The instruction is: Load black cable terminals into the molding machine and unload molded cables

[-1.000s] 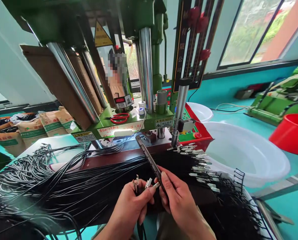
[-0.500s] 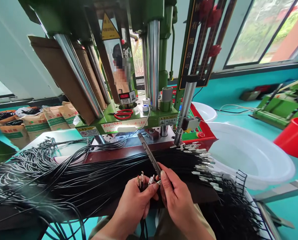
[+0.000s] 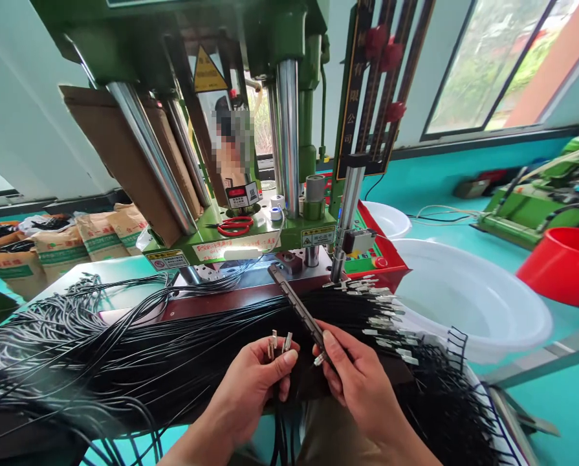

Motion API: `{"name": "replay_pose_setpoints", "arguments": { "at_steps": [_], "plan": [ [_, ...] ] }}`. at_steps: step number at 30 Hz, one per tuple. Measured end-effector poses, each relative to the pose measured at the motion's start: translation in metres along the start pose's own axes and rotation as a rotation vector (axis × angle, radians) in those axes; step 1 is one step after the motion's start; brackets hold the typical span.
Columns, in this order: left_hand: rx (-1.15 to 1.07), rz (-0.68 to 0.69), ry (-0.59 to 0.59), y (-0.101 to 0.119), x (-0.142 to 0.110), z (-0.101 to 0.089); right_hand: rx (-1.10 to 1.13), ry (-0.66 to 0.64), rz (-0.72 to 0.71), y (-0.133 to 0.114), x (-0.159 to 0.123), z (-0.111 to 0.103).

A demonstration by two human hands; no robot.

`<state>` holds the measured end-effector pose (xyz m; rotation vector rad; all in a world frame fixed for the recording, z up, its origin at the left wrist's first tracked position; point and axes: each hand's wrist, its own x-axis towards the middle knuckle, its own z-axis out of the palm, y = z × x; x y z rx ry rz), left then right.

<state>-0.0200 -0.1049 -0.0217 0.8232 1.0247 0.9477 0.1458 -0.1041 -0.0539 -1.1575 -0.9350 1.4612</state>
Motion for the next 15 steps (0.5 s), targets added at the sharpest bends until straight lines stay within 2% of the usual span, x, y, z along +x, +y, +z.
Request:
{"name": "replay_pose_setpoints", "arguments": {
  "at_steps": [7, 15],
  "plan": [
    [0.081, -0.024, 0.002, -0.004, 0.004, 0.014, -0.056, -0.055, -0.050, -0.002, 0.001, 0.005],
    [0.085, -0.070, -0.045, -0.002, 0.006, 0.014, -0.120, -0.118, -0.054, -0.003, 0.001, 0.003]
  ]
}}
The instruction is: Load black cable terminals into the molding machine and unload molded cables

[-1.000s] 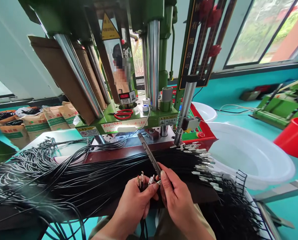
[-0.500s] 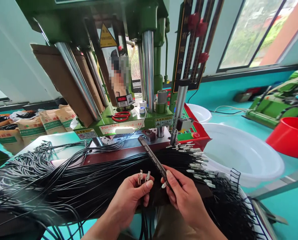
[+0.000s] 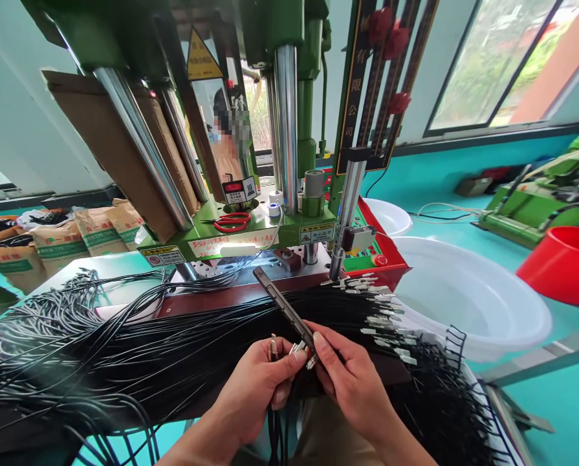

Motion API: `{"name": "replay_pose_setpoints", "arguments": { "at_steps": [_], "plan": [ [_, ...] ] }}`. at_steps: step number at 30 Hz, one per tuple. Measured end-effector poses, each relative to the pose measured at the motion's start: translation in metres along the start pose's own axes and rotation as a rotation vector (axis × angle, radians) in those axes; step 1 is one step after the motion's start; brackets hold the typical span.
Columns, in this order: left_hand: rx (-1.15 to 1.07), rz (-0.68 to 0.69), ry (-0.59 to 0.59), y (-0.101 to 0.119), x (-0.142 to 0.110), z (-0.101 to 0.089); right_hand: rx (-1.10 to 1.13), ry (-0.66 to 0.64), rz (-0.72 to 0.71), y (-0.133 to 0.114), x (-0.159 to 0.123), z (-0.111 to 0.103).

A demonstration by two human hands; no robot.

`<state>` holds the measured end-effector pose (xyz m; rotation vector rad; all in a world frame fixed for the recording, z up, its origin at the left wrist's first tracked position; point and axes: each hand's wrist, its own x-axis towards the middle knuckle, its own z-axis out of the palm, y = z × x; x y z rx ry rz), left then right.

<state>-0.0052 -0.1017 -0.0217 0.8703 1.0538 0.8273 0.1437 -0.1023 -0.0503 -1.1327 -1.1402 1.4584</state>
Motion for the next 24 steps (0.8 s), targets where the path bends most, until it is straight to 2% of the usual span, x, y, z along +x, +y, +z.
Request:
{"name": "replay_pose_setpoints", "arguments": {
  "at_steps": [7, 14, 24],
  "plan": [
    [-0.044, -0.026, -0.023, 0.000, -0.001, 0.001, -0.082, 0.021, -0.004, -0.008, -0.003, 0.003],
    [-0.070, -0.082, -0.066, 0.001, 0.001, -0.004, -0.298, 0.039, -0.170, -0.008, -0.004, -0.002],
    [-0.085, -0.097, -0.065, 0.000, 0.002, -0.007, -0.425, 0.005, -0.285, 0.003, -0.006, -0.003]
  ]
}}
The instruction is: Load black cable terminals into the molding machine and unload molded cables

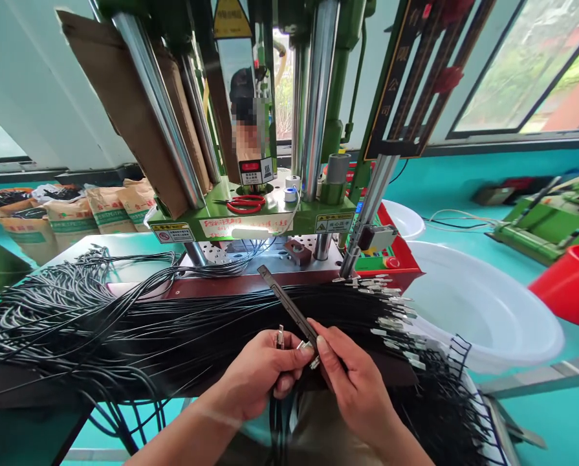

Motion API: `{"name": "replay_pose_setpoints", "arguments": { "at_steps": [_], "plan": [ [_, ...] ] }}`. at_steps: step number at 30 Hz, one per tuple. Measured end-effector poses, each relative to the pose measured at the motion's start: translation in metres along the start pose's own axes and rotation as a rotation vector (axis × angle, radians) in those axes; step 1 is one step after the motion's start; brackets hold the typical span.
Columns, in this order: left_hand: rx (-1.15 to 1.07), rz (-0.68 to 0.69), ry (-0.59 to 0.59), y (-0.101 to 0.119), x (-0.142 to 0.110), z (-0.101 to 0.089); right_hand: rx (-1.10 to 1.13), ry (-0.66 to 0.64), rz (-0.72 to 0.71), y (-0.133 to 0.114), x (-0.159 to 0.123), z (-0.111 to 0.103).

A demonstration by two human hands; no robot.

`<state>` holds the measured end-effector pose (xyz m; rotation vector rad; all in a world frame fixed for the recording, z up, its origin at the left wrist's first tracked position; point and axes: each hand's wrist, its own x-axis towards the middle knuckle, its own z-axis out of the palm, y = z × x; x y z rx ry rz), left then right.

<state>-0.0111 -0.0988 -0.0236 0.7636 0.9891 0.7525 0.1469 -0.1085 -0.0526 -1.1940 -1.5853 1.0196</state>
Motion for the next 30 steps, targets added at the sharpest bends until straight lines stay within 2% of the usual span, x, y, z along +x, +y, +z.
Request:
{"name": "replay_pose_setpoints", "arguments": {
  "at_steps": [2, 5, 7, 9, 11, 14, 22, 30],
  "plan": [
    [0.012, 0.026, -0.020, 0.000, -0.001, -0.002, 0.067, -0.013, 0.050, -0.001, -0.001, -0.001],
    [-0.039, 0.086, -0.077, 0.000, -0.006, -0.006, 0.255, 0.028, 0.212, -0.003, -0.002, -0.006],
    [-0.087, 0.081, -0.043, 0.001, -0.009, -0.007, 0.363, 0.068, 0.298, -0.004, -0.004, -0.012],
    [-0.095, 0.077, 0.045, 0.001, -0.012, -0.006, 0.414, 0.071, 0.341, -0.003, -0.005, -0.016],
    [-0.079, 0.123, 0.122, 0.000, -0.012, -0.003, 0.432, 0.056, 0.352, -0.001, -0.005, -0.018],
    [-0.067, 0.182, 0.164, -0.002, -0.009, 0.001, 0.453, 0.043, 0.361, 0.000, -0.004, -0.016],
    [0.012, 0.120, 0.156, -0.003, -0.007, 0.004, 0.400, -0.044, 0.342, -0.006, 0.000, -0.014],
    [0.037, 0.096, 0.164, -0.002, -0.007, 0.002, 0.346, -0.061, 0.282, -0.005, 0.000, -0.014]
  ]
}}
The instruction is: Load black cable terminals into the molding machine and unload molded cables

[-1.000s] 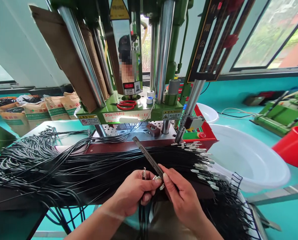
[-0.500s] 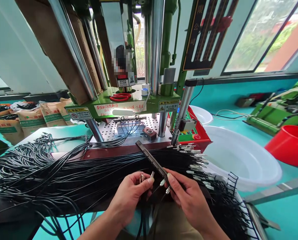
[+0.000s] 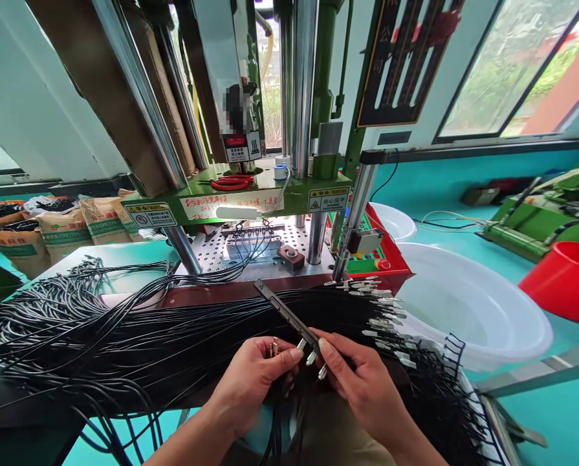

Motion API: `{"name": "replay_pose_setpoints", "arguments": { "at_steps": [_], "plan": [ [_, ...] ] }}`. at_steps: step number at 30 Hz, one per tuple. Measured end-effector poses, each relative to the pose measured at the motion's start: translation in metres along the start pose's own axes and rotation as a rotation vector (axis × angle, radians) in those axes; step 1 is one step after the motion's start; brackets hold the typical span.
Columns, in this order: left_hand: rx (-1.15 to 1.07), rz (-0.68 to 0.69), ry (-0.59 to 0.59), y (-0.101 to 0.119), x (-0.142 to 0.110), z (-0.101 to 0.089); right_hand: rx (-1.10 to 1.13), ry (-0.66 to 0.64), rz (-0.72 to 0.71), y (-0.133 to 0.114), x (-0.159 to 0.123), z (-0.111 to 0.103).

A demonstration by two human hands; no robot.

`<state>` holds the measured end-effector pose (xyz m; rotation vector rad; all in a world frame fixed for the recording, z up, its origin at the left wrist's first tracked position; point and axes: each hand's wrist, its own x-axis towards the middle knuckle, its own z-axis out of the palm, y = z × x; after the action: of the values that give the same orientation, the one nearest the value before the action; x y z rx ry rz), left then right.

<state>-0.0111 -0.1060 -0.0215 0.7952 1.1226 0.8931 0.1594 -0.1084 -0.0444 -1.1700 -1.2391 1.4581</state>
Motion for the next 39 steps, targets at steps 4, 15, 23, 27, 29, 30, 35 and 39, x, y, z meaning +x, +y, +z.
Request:
{"name": "replay_pose_setpoints", "arguments": {
  "at_steps": [4, 15, 23, 27, 29, 30, 35, 39],
  "plan": [
    [0.010, -0.006, -0.002, 0.000, 0.001, 0.000, -0.033, 0.006, -0.017, 0.003, 0.000, -0.001],
    [-0.025, 0.018, -0.031, -0.003, 0.000, -0.002, -0.363, -0.042, -0.181, 0.001, 0.000, -0.007],
    [-0.074, 0.120, -0.102, -0.007, -0.004, -0.009, 0.006, 0.031, 0.069, 0.001, -0.001, -0.006],
    [-0.098, 0.128, -0.122, -0.011, -0.015, -0.015, 0.180, 0.067, 0.202, -0.001, -0.004, -0.017],
    [-0.116, 0.124, -0.030, -0.010, -0.018, -0.016, 0.210, 0.066, 0.210, -0.002, -0.005, -0.021],
    [-0.118, 0.132, 0.020, -0.007, -0.019, -0.015, 0.215, 0.055, 0.209, -0.002, -0.004, -0.021],
    [-0.019, 0.178, 0.125, 0.008, -0.011, -0.009, 0.172, -0.047, 0.173, -0.001, 0.002, -0.016],
    [0.052, 0.123, 0.130, 0.007, -0.004, -0.008, 0.126, -0.069, 0.144, -0.002, 0.005, -0.011]
  ]
}}
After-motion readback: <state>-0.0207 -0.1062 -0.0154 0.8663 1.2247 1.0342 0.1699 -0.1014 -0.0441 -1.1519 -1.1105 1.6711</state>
